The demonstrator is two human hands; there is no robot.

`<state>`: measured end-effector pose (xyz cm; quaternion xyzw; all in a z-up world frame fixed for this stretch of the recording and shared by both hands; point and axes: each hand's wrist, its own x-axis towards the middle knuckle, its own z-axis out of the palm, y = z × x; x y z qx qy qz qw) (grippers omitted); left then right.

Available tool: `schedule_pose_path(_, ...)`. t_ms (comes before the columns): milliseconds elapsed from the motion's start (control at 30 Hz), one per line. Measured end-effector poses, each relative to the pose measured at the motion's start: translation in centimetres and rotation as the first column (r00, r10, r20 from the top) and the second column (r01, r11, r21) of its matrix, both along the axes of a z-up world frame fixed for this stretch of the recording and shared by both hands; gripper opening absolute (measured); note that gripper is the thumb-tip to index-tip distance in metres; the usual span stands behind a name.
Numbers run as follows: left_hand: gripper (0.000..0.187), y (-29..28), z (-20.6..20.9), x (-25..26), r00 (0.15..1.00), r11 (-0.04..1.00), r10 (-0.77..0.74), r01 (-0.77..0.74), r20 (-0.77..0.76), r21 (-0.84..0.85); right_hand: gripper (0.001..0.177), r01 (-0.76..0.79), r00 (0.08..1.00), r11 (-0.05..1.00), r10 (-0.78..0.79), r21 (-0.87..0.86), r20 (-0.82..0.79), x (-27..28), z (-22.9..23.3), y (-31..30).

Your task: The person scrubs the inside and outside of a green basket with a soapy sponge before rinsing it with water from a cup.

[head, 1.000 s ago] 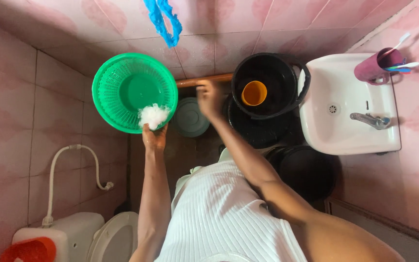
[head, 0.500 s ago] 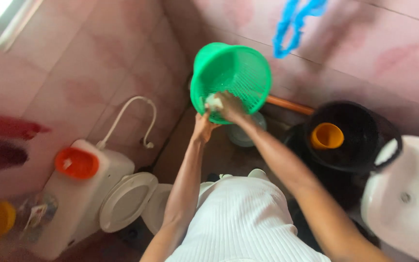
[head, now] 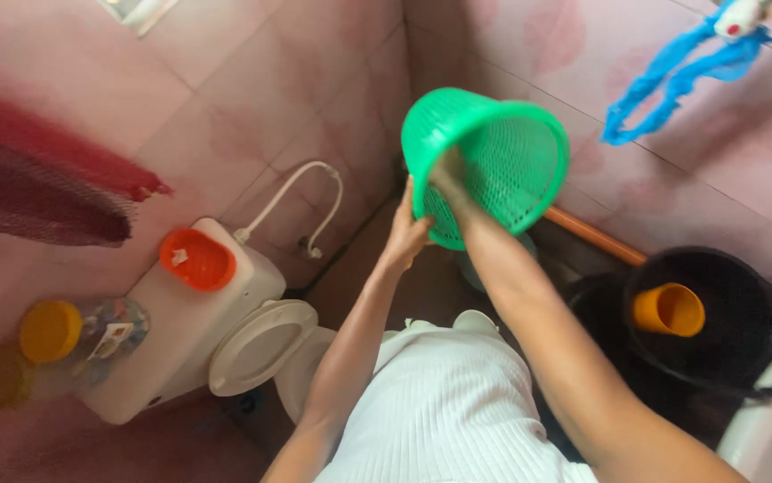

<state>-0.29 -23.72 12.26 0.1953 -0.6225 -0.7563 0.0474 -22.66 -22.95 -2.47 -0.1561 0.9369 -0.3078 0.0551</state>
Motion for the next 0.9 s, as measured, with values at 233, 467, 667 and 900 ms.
schedule_pose_path(233, 0.062, -5.2, 1.7, -0.4, 0.989, 0.961, 0.082, -0.046, 0.123, -0.273, 0.034, 0.713, 0.699, 0.278, -0.345, -0.643, 0.626, -2.1, 0.0, -5.8)
schedule_pose_path(467, 0.036, -7.8, 1.6, -0.9, 0.984, 0.878, 0.163, -0.109, 0.076, -0.467, 0.035, -0.184, 0.936, 0.877, 0.019, -0.444, -0.352, 0.1, -0.5, -5.8)
schedule_pose_path(667, 0.030, -7.7, 0.9, -1.0, 0.967, 0.919, 0.230, -0.179, 0.107, -0.352, 0.022, -0.180, 0.932, 0.975, 0.212, 0.133, -0.295, 0.3, -0.5, -4.5)
schedule_pose_path(900, 0.026, -6.4, -2.9, -0.9, 0.971, 0.965, 0.207, -0.182, 0.121, -0.191, 0.029, 0.489, 0.809, 0.762, -0.214, -0.425, 0.548, 0.4, -1.2, -5.5)
